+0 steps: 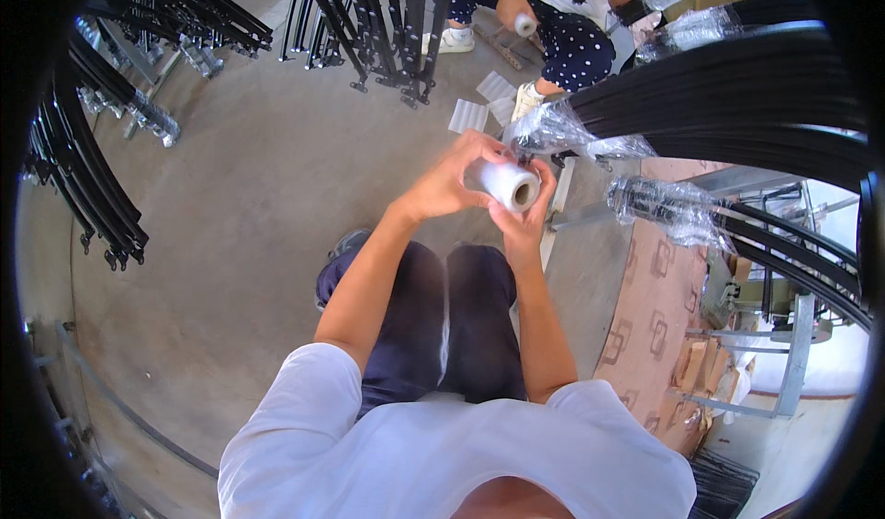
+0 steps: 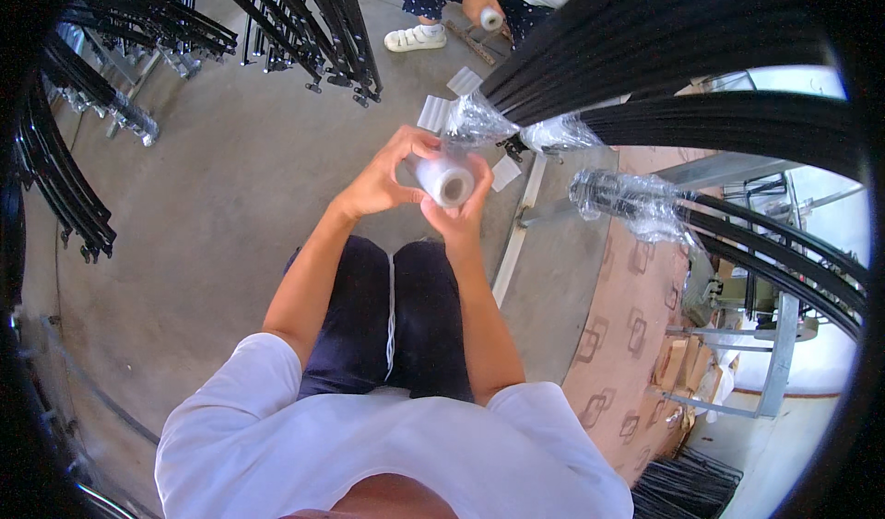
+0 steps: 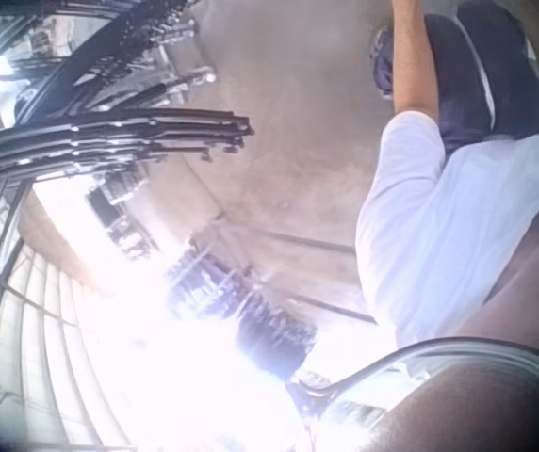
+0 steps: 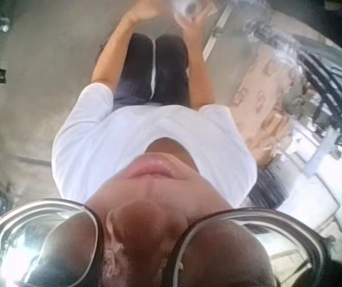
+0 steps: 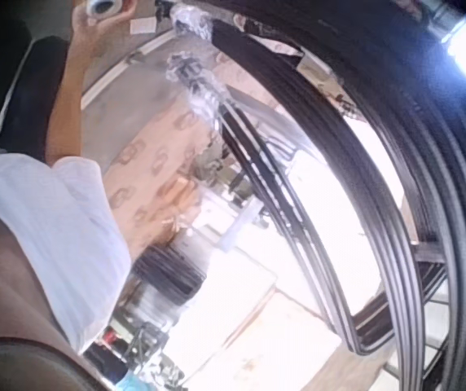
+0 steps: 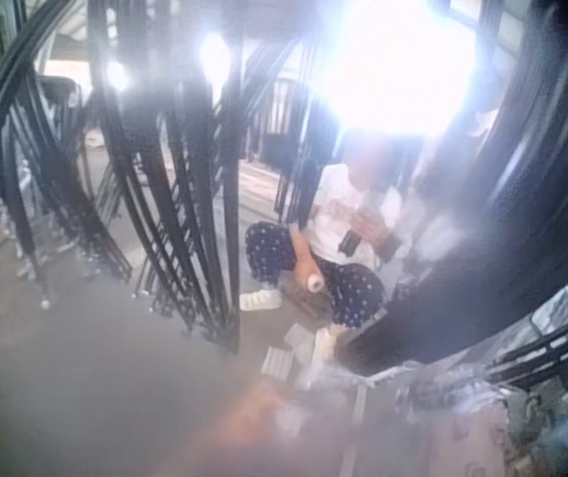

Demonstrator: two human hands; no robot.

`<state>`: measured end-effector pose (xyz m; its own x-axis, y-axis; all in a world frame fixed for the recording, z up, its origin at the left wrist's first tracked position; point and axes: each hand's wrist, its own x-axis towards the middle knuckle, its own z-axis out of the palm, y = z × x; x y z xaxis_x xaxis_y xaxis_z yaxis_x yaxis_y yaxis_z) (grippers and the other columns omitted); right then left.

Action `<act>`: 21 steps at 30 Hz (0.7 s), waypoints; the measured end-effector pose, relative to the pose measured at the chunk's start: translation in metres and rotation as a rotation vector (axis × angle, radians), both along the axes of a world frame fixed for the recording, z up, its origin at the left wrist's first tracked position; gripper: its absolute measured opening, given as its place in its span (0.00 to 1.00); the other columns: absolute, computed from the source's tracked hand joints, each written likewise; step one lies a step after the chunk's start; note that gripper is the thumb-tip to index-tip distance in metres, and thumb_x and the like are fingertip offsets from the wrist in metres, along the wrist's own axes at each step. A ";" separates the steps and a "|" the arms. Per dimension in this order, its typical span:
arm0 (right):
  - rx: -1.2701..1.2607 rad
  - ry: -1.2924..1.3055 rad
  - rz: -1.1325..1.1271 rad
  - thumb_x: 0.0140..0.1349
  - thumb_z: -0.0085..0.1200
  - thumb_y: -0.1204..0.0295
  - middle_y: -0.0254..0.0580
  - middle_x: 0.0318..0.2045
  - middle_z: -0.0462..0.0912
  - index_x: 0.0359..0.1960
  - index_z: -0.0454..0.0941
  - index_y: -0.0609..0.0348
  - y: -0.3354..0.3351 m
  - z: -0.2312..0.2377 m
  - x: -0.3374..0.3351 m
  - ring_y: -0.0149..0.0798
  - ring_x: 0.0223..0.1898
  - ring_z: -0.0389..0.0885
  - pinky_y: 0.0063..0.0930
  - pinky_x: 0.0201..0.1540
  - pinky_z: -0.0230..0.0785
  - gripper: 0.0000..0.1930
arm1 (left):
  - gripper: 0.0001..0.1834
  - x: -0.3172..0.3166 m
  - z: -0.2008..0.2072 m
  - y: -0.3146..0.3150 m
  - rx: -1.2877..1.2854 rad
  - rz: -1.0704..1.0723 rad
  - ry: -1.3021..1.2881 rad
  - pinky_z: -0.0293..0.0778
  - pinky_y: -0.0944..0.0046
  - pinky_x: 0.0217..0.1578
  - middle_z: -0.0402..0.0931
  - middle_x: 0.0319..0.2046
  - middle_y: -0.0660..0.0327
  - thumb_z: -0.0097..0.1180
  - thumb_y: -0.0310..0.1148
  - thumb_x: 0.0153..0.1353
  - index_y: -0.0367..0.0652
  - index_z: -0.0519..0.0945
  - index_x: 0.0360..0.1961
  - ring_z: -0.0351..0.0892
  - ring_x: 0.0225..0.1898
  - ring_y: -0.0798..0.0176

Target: The person wraps bundles of black metal rods with plastic film by hand, securing the ends of the film to the rods.

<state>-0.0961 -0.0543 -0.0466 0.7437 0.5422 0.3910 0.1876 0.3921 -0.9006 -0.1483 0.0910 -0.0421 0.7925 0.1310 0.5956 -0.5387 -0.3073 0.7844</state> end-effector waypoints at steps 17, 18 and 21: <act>0.028 0.230 -0.178 0.36 0.59 0.78 0.43 0.40 0.73 0.39 0.67 0.61 -0.057 0.002 0.022 0.32 0.40 0.70 0.25 0.45 0.62 0.24 | 0.28 0.071 0.024 0.016 -0.170 -0.546 0.462 0.64 0.70 0.42 0.72 0.41 0.64 0.49 0.26 0.40 0.37 0.69 0.49 0.68 0.42 0.69; -0.007 0.182 -0.244 0.36 0.58 0.79 0.42 0.39 0.73 0.39 0.67 0.61 -0.060 0.004 0.036 0.32 0.40 0.70 0.24 0.45 0.62 0.23 | 0.29 0.068 0.028 0.009 -0.220 -0.537 0.458 0.63 0.71 0.42 0.72 0.41 0.64 0.47 0.24 0.38 0.36 0.69 0.48 0.67 0.42 0.70; -0.192 -0.088 -0.438 0.36 0.57 0.80 0.39 0.37 0.71 0.40 0.65 0.61 -0.042 0.025 0.065 0.31 0.40 0.70 0.23 0.44 0.62 0.24 | 0.30 0.054 0.029 -0.002 -0.339 -0.491 0.430 0.62 0.74 0.41 0.71 0.42 0.63 0.43 0.21 0.35 0.34 0.70 0.48 0.67 0.43 0.71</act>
